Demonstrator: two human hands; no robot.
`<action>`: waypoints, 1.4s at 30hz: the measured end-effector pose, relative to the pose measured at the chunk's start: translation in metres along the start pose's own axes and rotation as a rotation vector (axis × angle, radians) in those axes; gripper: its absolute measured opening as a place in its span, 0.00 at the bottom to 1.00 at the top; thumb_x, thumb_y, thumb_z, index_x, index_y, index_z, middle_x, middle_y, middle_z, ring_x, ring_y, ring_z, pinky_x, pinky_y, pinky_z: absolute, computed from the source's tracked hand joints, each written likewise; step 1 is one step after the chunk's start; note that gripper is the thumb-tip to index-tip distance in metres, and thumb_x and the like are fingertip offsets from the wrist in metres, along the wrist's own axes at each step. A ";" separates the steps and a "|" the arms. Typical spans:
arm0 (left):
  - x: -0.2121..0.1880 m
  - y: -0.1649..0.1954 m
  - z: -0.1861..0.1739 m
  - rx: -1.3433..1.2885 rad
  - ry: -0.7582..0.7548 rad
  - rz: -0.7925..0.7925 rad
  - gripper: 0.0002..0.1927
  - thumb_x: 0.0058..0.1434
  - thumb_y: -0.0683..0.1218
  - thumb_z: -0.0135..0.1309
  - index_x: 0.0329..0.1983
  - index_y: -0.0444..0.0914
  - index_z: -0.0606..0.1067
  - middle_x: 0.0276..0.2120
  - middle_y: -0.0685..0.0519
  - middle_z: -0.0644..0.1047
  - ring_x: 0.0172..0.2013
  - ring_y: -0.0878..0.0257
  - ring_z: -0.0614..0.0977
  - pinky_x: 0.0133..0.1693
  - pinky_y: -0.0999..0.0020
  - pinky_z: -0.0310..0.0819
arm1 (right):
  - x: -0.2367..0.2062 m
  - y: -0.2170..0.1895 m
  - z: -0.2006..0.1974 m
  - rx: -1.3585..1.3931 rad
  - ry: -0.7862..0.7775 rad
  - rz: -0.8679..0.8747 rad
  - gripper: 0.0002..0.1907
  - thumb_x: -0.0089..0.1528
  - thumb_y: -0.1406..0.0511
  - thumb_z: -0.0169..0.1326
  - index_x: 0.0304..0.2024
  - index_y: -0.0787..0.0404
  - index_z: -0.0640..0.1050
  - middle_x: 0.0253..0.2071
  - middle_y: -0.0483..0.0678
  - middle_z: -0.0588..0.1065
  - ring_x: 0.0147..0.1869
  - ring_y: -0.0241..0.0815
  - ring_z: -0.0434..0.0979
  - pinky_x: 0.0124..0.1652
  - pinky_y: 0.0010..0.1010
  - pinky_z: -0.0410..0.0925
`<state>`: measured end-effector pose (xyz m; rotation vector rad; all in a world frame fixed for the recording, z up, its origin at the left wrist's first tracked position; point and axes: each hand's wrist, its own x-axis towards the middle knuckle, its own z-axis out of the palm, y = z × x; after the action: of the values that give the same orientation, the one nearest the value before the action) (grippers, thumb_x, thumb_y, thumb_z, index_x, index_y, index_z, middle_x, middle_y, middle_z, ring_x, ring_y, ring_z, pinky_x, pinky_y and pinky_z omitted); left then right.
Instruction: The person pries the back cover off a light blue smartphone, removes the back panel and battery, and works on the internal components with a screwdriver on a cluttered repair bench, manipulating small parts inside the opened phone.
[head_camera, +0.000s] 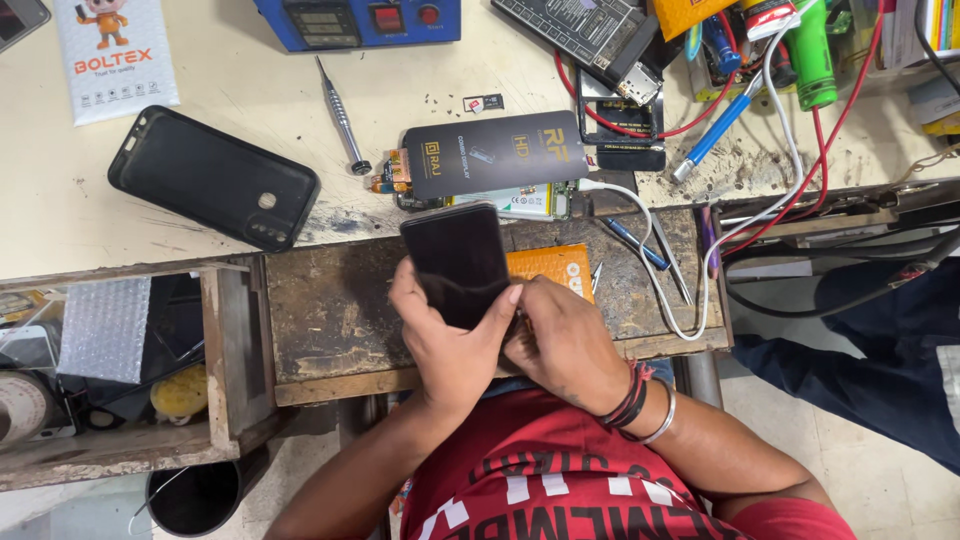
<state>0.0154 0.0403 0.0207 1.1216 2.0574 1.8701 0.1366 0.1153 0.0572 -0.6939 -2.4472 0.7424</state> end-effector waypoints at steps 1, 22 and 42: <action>-0.002 -0.001 -0.001 0.019 0.011 -0.017 0.50 0.53 0.47 0.74 0.69 0.27 0.53 0.56 0.36 0.72 0.56 0.53 0.77 0.58 0.60 0.71 | 0.000 0.000 0.002 0.004 -0.020 -0.002 0.16 0.50 0.73 0.58 0.38 0.68 0.68 0.31 0.56 0.69 0.36 0.60 0.73 0.35 0.47 0.67; -0.003 -0.006 -0.022 -0.111 0.019 -0.175 0.48 0.58 0.47 0.70 0.70 0.27 0.53 0.57 0.39 0.72 0.56 0.56 0.76 0.58 0.64 0.71 | -0.005 0.028 0.020 0.641 -0.191 0.505 0.10 0.57 0.69 0.66 0.41 0.64 0.85 0.35 0.44 0.84 0.38 0.29 0.80 0.40 0.22 0.74; -0.006 -0.021 -0.015 -0.182 0.012 -0.202 0.47 0.61 0.45 0.70 0.72 0.28 0.52 0.59 0.40 0.71 0.59 0.58 0.75 0.62 0.64 0.70 | 0.014 0.026 0.013 0.438 -0.249 0.416 0.11 0.56 0.66 0.68 0.39 0.63 0.84 0.33 0.45 0.83 0.35 0.30 0.81 0.35 0.23 0.73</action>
<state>0.0022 0.0257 0.0027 0.8285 1.8815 1.9205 0.1270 0.1374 0.0358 -0.9874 -2.2431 1.5512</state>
